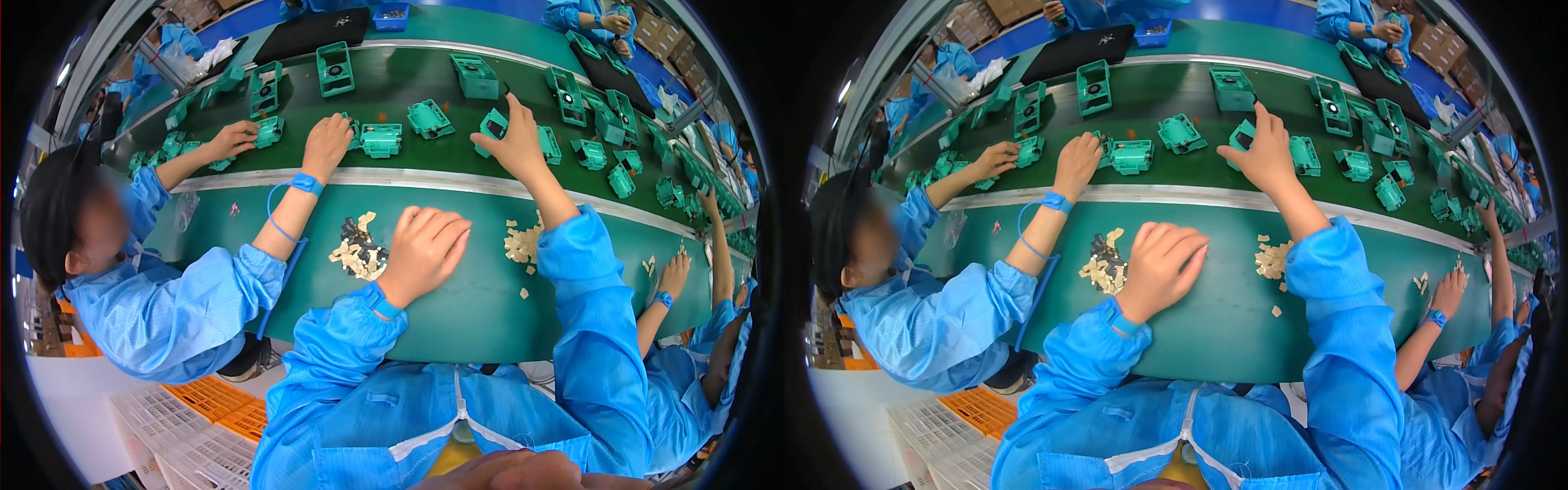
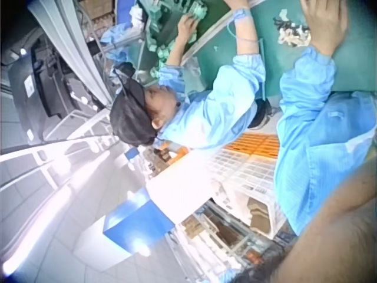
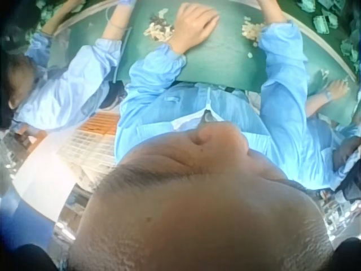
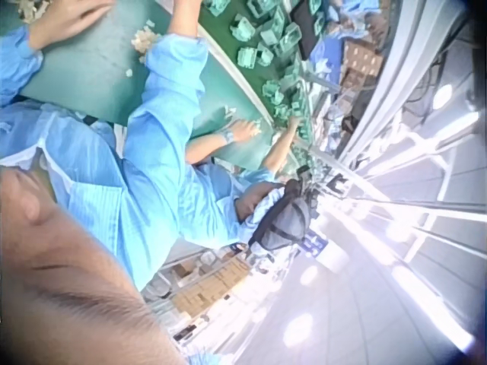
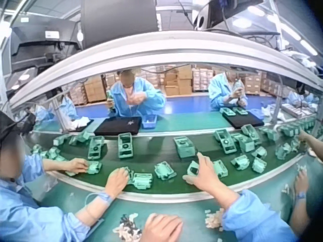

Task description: The person assembles small electronic components by hand, inserting yellow components, black components, and a circuit board into a green plastic casing.

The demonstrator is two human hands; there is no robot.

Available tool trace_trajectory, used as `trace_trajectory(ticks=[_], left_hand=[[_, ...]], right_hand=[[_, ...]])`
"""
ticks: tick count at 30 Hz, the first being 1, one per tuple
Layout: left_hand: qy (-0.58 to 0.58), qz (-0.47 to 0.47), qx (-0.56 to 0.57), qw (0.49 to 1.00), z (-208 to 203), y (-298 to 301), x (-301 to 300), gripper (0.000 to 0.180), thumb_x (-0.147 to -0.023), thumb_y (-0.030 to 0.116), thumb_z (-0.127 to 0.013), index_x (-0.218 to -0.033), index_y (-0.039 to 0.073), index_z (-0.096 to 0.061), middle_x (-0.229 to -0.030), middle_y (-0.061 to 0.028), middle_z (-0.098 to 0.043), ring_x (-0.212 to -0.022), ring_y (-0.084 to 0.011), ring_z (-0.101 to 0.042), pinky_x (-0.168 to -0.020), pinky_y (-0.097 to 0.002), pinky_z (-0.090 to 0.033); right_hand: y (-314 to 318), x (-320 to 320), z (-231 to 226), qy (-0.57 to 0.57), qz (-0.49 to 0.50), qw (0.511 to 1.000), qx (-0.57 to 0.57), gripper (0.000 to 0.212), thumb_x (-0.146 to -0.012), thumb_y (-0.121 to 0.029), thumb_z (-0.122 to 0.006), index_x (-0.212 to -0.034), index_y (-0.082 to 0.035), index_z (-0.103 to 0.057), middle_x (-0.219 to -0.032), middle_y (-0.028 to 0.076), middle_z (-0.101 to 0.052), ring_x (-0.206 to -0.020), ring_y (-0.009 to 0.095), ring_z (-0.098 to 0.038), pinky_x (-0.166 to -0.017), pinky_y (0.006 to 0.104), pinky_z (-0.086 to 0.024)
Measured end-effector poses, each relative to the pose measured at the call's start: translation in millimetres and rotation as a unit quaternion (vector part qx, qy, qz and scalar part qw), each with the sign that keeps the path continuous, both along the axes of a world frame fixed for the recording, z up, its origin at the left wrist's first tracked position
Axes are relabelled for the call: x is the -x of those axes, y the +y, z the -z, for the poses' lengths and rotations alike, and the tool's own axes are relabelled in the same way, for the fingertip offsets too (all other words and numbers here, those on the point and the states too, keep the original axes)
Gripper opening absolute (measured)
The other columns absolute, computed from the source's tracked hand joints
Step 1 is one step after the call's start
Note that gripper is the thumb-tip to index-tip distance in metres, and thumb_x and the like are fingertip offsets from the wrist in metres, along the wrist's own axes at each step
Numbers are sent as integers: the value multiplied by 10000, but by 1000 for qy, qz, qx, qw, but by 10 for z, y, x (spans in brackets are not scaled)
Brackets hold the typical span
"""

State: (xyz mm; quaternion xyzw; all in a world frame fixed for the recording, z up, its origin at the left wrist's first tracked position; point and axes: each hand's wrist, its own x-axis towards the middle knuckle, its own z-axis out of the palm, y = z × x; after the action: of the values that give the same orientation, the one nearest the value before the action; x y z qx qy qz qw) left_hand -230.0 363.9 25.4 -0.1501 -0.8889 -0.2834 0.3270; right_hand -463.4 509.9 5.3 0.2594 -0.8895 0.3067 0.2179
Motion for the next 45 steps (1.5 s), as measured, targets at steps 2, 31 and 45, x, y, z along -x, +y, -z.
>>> trace_trajectory(ticks=[2,31,45], left_hand=[[13,10,-24,1000,11,-17,-14,178,-807,38,-746,-977,74,-704,-959,-35,-704,-850,-236,-642,-784,-378,-458],[-470,93,-527,702,242,435,-706,498,-961,99,-691,-1419,-2,-522,-1271,-98,-632,-1135,-158,-610,-956,-323,-513],[-342,-39,-155,926,93,661,-969,600,-927,210,-734,-1424,-26,-495,-1345,-241,-600,-1213,-343,-617,-994,-400,-506]], right_hand=[[-2,-6,48,13,8,999,-43,1049,-732,-303,-858,-1547,4,-272,-1235,250,-609,-1050,381,-650,-929,432,-525],[1825,-2686,43,-219,-122,967,36,749,-892,-86,-709,-1532,-28,-323,-1123,144,-733,-1103,312,-678,-1007,430,-468],[1689,-2818,46,-397,-117,863,290,580,-908,-26,-684,-1441,6,-457,-1176,182,-694,-1031,221,-668,-954,362,-503]])
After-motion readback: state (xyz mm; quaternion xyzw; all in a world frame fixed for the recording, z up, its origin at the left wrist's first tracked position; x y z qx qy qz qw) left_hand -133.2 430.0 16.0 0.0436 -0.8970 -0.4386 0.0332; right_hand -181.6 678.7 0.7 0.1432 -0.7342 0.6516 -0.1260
